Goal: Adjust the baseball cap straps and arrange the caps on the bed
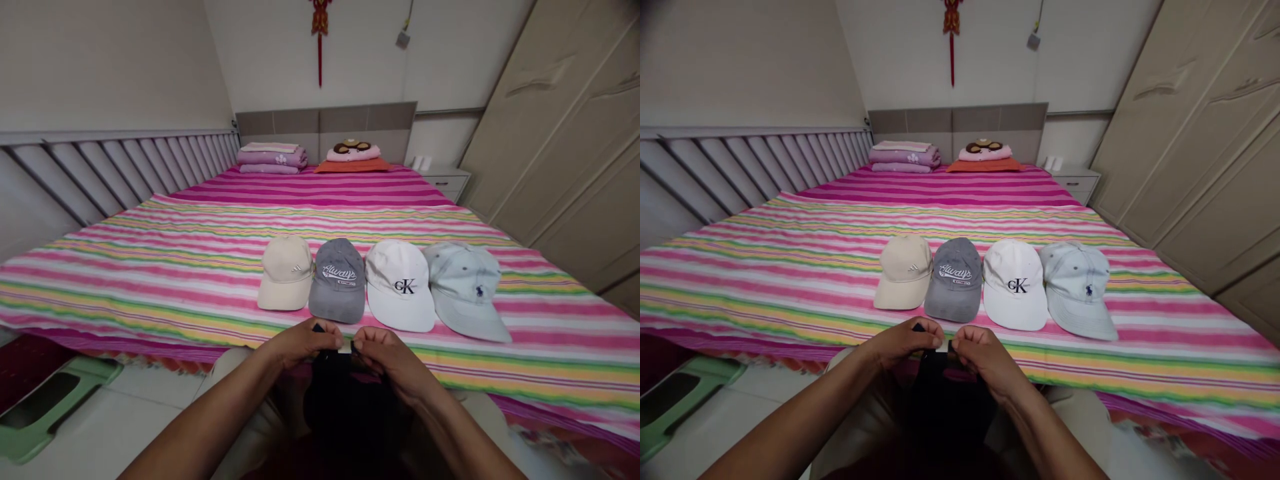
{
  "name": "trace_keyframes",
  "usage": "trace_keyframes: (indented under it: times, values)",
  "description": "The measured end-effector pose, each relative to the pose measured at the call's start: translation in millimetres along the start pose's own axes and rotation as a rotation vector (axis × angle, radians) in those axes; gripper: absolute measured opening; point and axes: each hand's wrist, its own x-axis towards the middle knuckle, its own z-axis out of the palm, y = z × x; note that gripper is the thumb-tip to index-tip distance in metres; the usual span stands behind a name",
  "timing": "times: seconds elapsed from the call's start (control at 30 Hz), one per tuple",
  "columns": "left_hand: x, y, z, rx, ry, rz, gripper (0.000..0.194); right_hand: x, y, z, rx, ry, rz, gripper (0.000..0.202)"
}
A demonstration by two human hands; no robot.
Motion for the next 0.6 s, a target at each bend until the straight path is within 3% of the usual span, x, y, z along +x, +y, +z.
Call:
trace_keyframes:
  times: [0.17,0.33,0.5,0.6]
  values:
    - [1,-6,5.9,-0.244,-0.042,0.066,0.013,0,-3,-3,0.055,-0.044,0.009,0.025]
    - [1,0,-5.8,-0.552,0.009,0.163,0.013,1,-1,-27,0.142,-0.146,0.101,0.027]
    - [-4,13,-21.4,-0.544,-0.024,0.139,0.011,-2,-1,-40,0.338,-0.107,0.021,0.022]
    - [-7,15,-31.6,-0.508,-0.113,0.134,0.033,-7,-11,-36,0.442,-0.076,-0.06,0.021]
